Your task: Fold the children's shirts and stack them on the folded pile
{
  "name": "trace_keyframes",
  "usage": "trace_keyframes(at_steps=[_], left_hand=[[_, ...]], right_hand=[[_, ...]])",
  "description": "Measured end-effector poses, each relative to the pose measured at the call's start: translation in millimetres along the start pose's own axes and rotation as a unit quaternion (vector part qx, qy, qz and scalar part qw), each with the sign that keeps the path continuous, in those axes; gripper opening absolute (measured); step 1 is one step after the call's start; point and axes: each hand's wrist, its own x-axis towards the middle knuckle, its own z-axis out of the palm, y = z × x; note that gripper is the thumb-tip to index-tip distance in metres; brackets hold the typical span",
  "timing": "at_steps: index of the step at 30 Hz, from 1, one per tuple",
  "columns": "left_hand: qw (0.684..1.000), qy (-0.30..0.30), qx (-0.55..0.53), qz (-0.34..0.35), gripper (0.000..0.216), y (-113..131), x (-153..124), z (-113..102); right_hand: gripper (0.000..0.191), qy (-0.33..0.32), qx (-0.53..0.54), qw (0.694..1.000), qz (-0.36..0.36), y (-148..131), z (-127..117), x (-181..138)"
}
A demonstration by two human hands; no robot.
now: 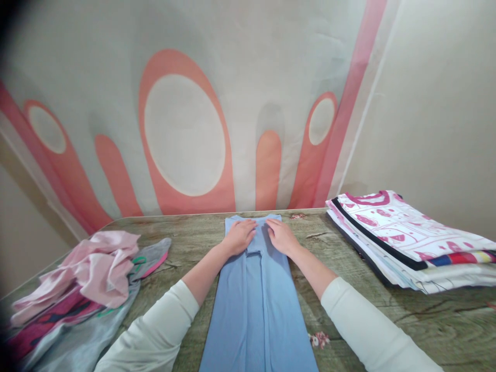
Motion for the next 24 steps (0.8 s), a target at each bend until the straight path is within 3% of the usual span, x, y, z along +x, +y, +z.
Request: trace_keyframes(at_steps=[5, 9, 14, 17, 20, 24], left_hand=[[0.996, -0.089, 0.009, -0.002, 0.053, 2.8, -3.6, 10.3], [0.993, -0.107, 0.003, -0.05, 0.063, -1.2, -6.7, 8.0], [0.991, -0.088, 0.014, -0.101, 0.07, -2.1, -8.7, 6.7], [0.991, -0.075, 0.024, -0.109, 0.074, -1.1, -9.4, 8.3], [0.99, -0.041, 0.036, -0.127, 0.079, -0.3, -8.5, 7.8], [0.983, 0.036, 0.054, -0.172, 0.058, -3.5, -5.5, 1.8]], right_hand=[[0.047, -0.099, -0.048, 0.994, 0.01, 17.6, 5.7, 7.7], [0.058, -0.156, -0.1, 0.978, 0.092, 28.7, 6.1, 6.8], [0.058, -0.128, -0.126, 0.972, 0.15, 41.3, 4.4, 3.6], [0.055, -0.099, -0.125, 0.98, 0.119, 38.9, 3.8, 2.6], [0.054, -0.116, -0.105, 0.985, 0.071, 31.2, 3.5, 2.7], [0.056, -0.151, -0.091, 0.982, 0.066, 24.5, 3.6, 3.1]])
